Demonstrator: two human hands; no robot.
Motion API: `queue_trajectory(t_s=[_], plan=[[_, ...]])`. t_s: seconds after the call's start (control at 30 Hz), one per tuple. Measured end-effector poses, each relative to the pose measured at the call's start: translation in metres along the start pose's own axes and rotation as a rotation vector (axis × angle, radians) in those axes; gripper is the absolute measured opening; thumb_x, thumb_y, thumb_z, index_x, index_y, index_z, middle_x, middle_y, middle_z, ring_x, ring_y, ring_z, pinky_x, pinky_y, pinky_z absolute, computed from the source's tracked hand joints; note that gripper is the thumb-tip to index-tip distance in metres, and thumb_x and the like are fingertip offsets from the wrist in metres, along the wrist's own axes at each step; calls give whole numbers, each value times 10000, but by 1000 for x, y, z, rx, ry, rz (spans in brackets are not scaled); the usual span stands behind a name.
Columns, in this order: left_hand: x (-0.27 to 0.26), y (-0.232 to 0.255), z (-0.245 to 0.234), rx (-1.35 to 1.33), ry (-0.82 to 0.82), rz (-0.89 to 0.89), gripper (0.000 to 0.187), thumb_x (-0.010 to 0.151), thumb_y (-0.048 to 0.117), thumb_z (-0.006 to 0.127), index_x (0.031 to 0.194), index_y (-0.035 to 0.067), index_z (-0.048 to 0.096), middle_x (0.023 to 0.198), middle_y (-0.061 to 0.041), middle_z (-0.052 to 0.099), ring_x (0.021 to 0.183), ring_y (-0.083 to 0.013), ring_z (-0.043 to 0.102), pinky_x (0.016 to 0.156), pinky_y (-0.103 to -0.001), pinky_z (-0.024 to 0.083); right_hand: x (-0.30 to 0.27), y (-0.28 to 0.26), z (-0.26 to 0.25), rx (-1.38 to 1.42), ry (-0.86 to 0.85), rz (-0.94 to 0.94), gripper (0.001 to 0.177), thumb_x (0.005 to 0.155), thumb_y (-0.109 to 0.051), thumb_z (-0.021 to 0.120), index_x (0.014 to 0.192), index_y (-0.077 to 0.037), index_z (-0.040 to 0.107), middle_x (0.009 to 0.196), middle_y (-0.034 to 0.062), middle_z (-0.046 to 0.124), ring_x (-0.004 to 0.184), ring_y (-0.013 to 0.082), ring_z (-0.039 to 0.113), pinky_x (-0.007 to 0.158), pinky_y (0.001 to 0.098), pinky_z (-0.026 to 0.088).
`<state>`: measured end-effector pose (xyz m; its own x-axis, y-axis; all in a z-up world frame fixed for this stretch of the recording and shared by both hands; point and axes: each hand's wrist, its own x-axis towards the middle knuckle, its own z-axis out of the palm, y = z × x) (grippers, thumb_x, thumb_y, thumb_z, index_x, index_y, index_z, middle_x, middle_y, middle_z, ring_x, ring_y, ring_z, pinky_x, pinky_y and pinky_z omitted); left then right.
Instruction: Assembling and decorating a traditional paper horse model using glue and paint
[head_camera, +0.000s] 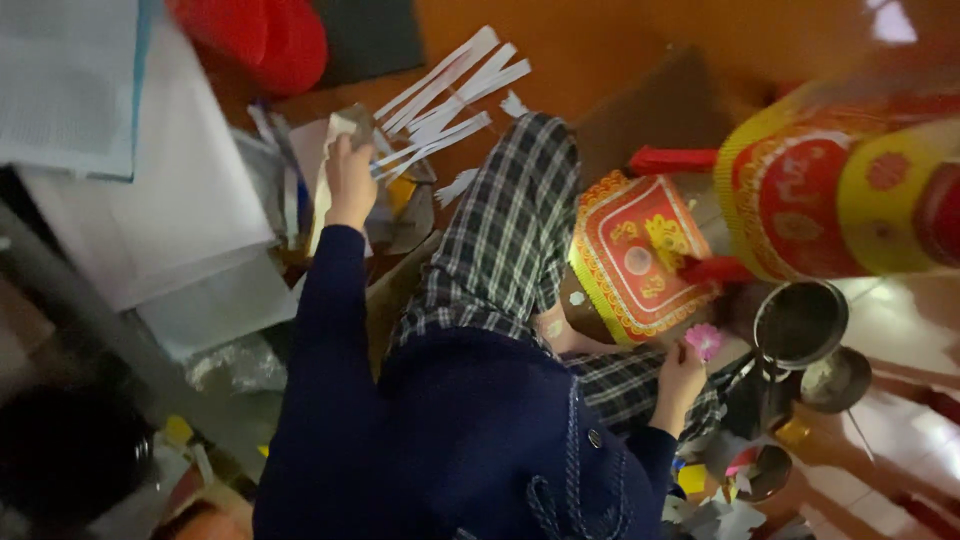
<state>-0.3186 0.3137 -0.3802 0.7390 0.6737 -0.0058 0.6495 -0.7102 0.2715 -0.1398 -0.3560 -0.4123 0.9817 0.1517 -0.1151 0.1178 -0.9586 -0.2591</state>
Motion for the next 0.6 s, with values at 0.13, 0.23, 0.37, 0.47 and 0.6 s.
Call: queue_trajectory(t_s=[0.13,0.23,0.37,0.47,0.6], plan=[[2,-60,59,-15,117,188,49,831,5,684,855,21,723,980,-231,602,1038,-445,584,907,-488,493,-5,-11,-2,14,38,118,220,955,-168,609,1136,-96,712,944,214,712,899,455,661,783,569,522],[-4,-70,7,-228,-219,168,263,977,117,506,864,-13,705,884,-263,663,967,-465,628,791,-530,481,-5,-19,-2,47,-23,259,282,970,-291,592,1189,-141,687,1013,203,711,976,438,654,820,558,518],[6,-37,-80,-479,-671,-26,340,870,170,592,1108,-57,675,1122,-282,647,1087,-400,581,957,-446,409,-2,-59,-25,47,-79,385,288,924,-372,532,1112,-231,699,995,133,730,951,378,679,798,503,519],[25,14,-112,-606,-642,-164,374,907,205,585,1243,49,628,1195,-160,656,1104,-271,597,1019,-351,379,2,-61,7,255,-36,373,291,790,-183,567,1040,-189,717,968,88,742,879,308,693,752,429,515],[80,48,-18,-1004,-498,29,247,834,-43,682,1024,90,599,862,-148,698,751,-280,654,826,-397,485,5,-131,22,482,-59,82,50,847,-188,605,825,-165,644,744,1,695,671,179,657,627,357,473]])
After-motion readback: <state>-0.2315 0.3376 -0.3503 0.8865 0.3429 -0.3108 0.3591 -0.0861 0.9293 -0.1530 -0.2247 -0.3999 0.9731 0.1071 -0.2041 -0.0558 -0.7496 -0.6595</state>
